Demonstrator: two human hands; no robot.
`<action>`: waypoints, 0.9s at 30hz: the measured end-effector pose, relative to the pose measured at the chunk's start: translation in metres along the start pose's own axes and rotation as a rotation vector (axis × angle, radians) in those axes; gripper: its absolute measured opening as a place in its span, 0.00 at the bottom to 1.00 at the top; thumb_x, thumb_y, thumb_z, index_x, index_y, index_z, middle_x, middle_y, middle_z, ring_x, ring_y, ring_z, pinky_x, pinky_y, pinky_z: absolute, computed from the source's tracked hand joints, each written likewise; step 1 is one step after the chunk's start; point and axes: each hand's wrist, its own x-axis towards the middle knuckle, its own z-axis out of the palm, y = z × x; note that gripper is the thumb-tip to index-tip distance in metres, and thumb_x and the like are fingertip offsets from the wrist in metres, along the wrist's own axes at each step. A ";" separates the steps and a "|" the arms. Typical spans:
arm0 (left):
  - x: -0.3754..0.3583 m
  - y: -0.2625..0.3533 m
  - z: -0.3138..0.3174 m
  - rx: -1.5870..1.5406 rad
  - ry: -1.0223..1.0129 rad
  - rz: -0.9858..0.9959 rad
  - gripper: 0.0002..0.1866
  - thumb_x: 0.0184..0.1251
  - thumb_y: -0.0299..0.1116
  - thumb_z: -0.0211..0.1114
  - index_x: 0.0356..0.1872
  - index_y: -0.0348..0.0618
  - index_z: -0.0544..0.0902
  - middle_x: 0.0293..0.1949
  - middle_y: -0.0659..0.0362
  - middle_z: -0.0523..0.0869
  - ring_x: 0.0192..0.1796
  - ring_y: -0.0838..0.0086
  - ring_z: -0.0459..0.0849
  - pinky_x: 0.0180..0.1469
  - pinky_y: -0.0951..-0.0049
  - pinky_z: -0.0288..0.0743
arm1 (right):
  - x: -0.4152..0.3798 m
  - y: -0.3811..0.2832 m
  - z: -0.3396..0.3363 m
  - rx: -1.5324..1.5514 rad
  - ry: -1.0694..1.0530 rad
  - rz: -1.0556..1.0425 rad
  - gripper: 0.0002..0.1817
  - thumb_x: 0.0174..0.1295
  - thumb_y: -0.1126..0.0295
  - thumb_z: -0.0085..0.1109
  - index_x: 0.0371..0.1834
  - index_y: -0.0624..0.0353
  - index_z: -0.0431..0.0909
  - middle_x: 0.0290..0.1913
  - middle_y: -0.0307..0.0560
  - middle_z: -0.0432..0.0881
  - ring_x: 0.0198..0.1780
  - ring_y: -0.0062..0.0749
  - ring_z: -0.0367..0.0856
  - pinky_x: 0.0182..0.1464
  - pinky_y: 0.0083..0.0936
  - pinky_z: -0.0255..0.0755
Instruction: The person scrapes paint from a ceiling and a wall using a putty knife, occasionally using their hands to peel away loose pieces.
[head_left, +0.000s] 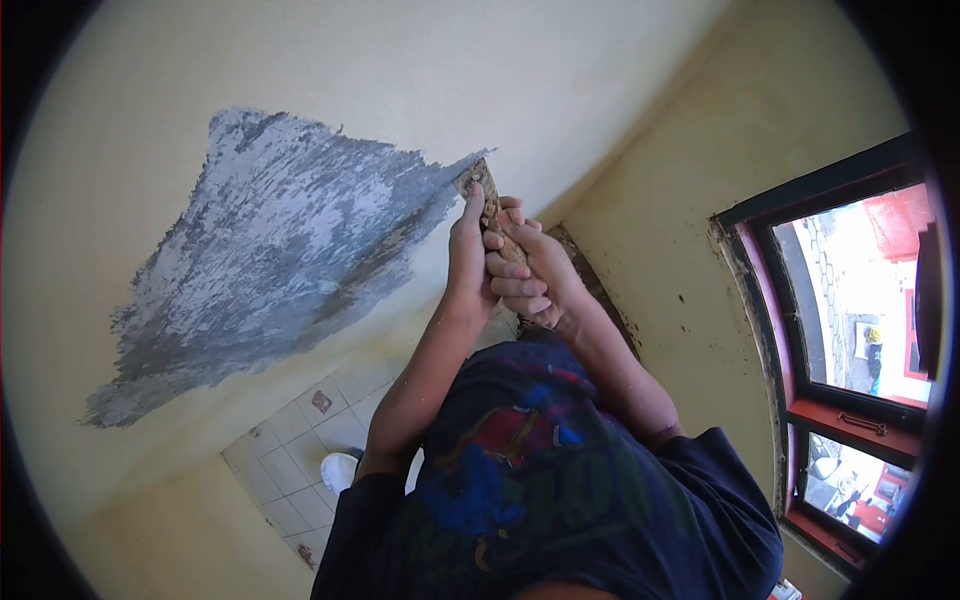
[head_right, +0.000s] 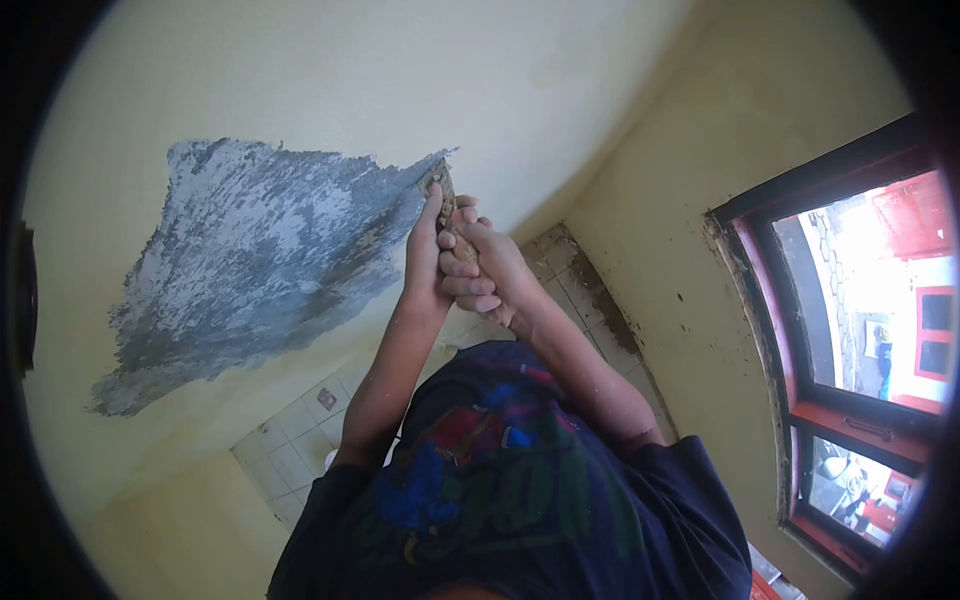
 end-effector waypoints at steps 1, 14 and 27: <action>-0.005 0.000 0.007 0.035 0.032 0.021 0.23 0.71 0.54 0.48 0.36 0.42 0.76 0.25 0.63 0.76 0.34 0.71 0.80 0.36 0.73 0.79 | 0.001 -0.004 -0.001 -0.006 0.022 0.012 0.18 0.71 0.51 0.38 0.33 0.53 0.65 0.12 0.36 0.61 0.05 0.14 0.51 0.01 0.11 0.43; -0.003 0.002 0.016 -0.051 0.062 0.092 0.26 0.71 0.53 0.47 0.35 0.34 0.77 0.24 0.58 0.77 0.32 0.66 0.81 0.38 0.71 0.80 | -0.007 -0.009 0.016 -0.160 0.020 -0.031 0.16 0.71 0.53 0.39 0.32 0.53 0.63 0.13 0.35 0.60 0.06 0.12 0.49 0.02 0.11 0.39; 0.031 -0.028 -0.007 -0.121 0.062 -0.054 0.25 0.68 0.53 0.53 0.36 0.35 0.77 0.26 0.59 0.78 0.32 0.71 0.80 0.37 0.74 0.77 | 0.015 -0.023 -0.031 0.146 0.041 0.071 0.18 0.73 0.55 0.33 0.33 0.55 0.66 0.13 0.39 0.63 0.06 0.16 0.53 0.01 0.12 0.46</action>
